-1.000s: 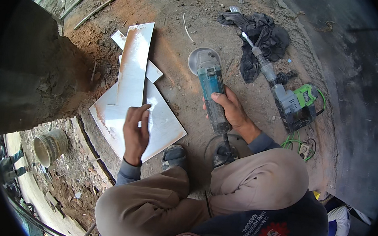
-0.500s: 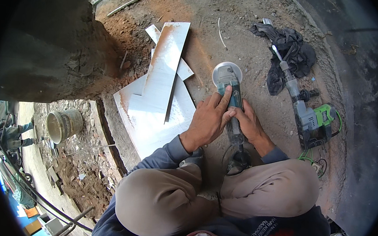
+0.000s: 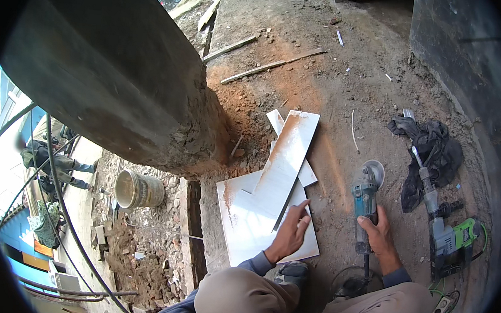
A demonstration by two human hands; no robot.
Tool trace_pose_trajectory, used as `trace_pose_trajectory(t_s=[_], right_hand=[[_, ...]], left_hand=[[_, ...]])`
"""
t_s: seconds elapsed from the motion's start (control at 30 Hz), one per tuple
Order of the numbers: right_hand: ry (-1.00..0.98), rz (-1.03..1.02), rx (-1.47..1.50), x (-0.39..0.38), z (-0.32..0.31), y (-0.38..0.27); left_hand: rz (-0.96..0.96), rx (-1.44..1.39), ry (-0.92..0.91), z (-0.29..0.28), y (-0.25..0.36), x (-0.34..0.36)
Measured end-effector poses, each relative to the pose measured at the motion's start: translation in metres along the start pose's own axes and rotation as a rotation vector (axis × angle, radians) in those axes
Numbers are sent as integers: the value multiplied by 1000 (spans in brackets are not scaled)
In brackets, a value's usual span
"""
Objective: The person sits on the ground and uses an angle grinder to cut a white rectangular tile. They align the tile, make a straight cut, and then trim the edge of the cut piece.
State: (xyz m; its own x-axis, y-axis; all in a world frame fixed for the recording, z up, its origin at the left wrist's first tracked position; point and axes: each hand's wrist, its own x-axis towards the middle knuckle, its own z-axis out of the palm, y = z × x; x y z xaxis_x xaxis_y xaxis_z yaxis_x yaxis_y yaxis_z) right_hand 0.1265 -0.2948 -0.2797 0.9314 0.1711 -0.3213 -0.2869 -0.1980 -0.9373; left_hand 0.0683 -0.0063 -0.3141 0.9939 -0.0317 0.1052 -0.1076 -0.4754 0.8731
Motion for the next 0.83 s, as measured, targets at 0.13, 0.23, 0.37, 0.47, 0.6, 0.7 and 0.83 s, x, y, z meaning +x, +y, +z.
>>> trace_pose_trajectory(t_s=[0.13,0.23,0.37,0.47,0.6,0.7,0.83], right_hand=[[175,-44,-230,22,-24,38],[384,-112,-577,38,-36,68],[497,-48,-777,63,-47,79],[528,-18,-956,64,-61,97],[567,-61,-1119,74,-68,110],[541,-105,-1135,78,-72,111],[541,-162,-1243,82,-67,120]], left_hand=[[-474,-149,572,-33,-84,-54],[-807,-242,797,-58,-136,-82],[-918,-642,843,-65,-158,-93],[-917,-928,868,-63,-176,-87],[-822,-1096,719,-67,-187,-72],[-787,-1137,699,-71,-194,-70],[-805,-1150,653,-76,-220,-73]])
